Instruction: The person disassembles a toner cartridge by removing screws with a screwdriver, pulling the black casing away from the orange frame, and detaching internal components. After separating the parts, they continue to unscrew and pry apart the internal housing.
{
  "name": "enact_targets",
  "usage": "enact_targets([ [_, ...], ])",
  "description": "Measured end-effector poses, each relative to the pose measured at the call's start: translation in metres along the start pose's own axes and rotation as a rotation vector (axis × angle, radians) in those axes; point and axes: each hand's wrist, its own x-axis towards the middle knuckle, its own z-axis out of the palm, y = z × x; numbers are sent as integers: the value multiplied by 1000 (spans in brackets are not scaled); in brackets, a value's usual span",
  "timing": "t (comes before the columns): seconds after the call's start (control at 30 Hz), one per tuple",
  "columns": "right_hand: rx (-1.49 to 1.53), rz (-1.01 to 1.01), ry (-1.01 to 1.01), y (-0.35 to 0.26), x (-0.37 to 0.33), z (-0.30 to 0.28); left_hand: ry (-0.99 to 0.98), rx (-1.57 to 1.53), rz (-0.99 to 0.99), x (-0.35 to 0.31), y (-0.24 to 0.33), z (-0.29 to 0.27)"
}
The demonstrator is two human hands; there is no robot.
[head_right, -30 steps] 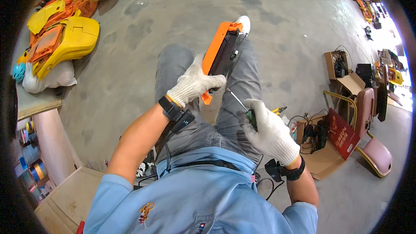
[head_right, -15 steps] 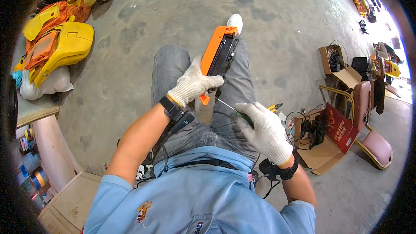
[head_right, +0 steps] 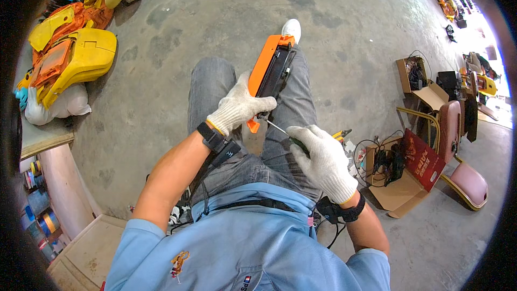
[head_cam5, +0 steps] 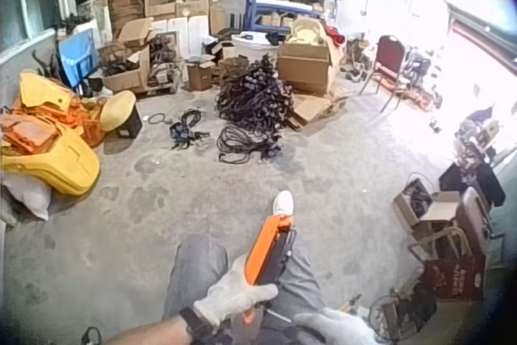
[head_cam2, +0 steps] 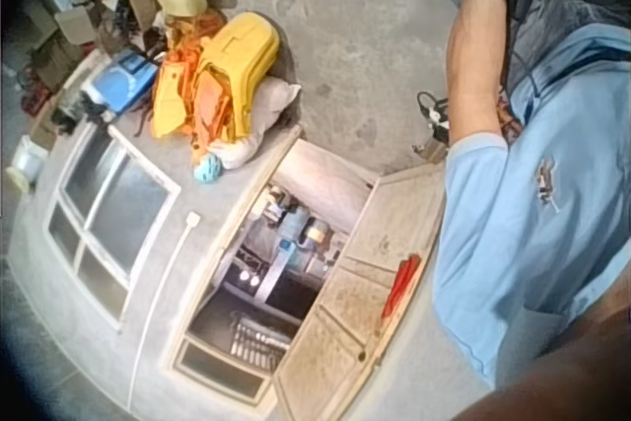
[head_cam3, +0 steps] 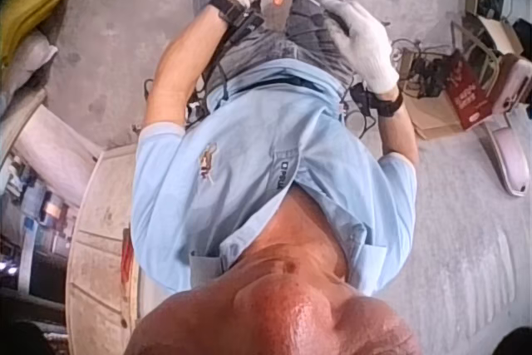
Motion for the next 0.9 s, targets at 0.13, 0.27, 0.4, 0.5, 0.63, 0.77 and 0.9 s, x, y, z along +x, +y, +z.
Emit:
enact_targets([
  [0.13, -18, -8, 3, 0, -2, 1, 2, -40, 32, 3, -6, 2],
  [0.27, -9, -7, 8, 1, -1, 1, -99, -68, -47, 3, -2, -1],
  [0.4, -5, 38, -29, 0, 1, -1, -96, -57, -37, 0, 3, -5],
  [0.5, 20, 24, 9, -3, 1, -3, -56, -16, -14, -4, 12, -3],
  [0.63, 68, -74, 71, 4, -2, -7, -89, -287, 129, -5, 16, -3],
  [0.77, 104, -132, 32, 16, -5, -1, -18, -326, 152, -5, 4, 8],
  [0.9, -31, -214, 95, 28, -14, 1, -62, -240, 50, 1, -5, 13],
])
